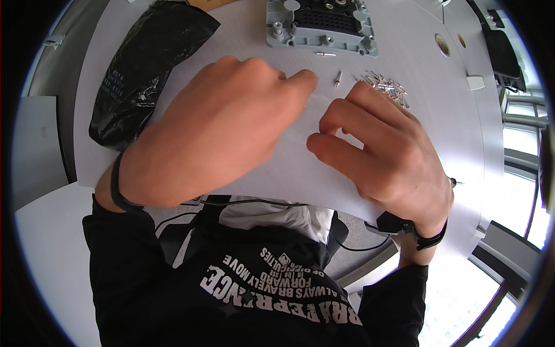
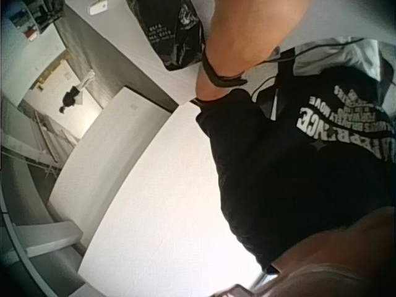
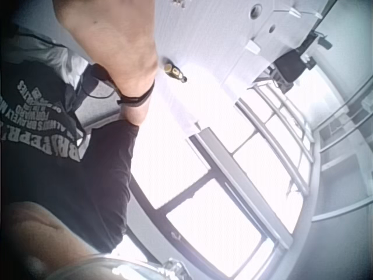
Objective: The person unscrews several screws from a metal electronic casing using a screwdriver, removes an internal black plastic component, and sorts small screws into a plastic bag.
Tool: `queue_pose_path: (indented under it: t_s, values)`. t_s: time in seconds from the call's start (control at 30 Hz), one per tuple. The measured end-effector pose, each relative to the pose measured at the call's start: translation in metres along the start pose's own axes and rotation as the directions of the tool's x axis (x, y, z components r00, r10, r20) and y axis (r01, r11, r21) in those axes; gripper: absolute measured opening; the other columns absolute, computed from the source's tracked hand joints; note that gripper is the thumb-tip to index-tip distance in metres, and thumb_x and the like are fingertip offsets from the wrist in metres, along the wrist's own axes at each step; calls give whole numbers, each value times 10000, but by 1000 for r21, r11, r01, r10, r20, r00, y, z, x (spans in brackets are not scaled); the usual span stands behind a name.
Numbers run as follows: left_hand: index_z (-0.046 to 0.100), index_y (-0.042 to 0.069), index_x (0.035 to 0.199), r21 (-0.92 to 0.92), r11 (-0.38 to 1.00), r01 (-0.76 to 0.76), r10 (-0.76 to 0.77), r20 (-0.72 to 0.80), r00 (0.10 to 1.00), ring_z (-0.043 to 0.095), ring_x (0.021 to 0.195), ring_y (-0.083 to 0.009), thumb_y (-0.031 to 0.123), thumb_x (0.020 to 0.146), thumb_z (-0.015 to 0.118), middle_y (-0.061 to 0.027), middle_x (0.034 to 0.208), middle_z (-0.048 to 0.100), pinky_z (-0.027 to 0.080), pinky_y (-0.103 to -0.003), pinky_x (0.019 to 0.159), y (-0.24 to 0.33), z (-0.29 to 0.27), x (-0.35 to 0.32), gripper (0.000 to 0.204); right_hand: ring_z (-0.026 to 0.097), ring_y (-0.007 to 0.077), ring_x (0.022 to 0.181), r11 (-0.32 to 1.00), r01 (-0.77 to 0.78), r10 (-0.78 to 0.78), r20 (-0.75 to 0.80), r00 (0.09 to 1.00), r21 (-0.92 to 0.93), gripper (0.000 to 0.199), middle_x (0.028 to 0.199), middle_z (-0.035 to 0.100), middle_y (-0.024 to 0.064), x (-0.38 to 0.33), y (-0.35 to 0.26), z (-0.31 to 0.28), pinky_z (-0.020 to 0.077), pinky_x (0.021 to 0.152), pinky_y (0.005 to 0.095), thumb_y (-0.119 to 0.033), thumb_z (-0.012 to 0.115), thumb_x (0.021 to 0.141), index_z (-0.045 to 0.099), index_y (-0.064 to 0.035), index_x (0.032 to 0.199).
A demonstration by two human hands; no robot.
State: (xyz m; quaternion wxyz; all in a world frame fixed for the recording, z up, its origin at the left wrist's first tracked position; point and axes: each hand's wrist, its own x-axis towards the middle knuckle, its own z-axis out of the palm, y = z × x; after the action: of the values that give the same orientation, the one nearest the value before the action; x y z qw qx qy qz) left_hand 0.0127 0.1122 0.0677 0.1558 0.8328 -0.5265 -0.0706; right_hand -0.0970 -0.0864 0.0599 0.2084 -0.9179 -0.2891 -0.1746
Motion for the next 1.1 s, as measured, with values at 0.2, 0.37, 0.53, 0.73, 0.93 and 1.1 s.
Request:
queue_pose_path:
  t_s: [0.2,0.37,0.53,0.73,0.93,1.1]
  values:
    - [713,-22,1071,54,998,28,-26,-29,999,679,701,-408,3,924,647,-236,767,676,533,-450,636,-6,-9,1,163,678,243,860,966,9,33,-158,987,258,246,976,696,119,3,31,-6,551,688,337,116,734,721,769,-6,932]
    - [707,-49,1071,117,993,22,-19,-30,999,679,705,-410,43,983,621,-239,771,678,527,-448,640,-13,-14,0,154,731,250,872,952,-304,305,-16,952,47,234,1104,749,106,-9,52,1,582,736,329,110,715,856,769,8,1060]
    - [701,-66,1050,100,995,22,-25,24,999,675,704,-407,46,988,609,-233,786,685,525,-449,651,-14,-18,0,158,754,289,883,903,-354,388,108,915,-241,223,1187,756,62,-21,60,27,618,772,372,36,747,874,772,-45,1080]
    - [707,-67,1056,51,996,73,-79,116,990,675,740,-389,60,996,577,-223,840,684,520,-459,681,-12,-18,1,191,736,273,906,899,-264,287,15,958,-351,243,1058,680,35,-22,72,43,626,725,404,16,726,775,719,-75,1000]
    - [722,-55,1071,-8,1000,-30,30,14,999,620,753,-331,38,965,578,-157,867,594,481,-416,687,-22,-15,5,201,719,284,856,915,-268,276,-16,961,-300,140,1016,677,44,-19,73,41,606,716,408,20,723,828,681,-49,942]
    - [721,-45,1092,-103,994,-28,30,12,999,601,717,-300,16,945,607,-131,838,587,462,-398,657,-21,-13,10,195,687,224,803,921,-369,351,-148,925,-124,149,980,708,60,-8,58,-8,527,646,334,58,757,833,688,-27,934]
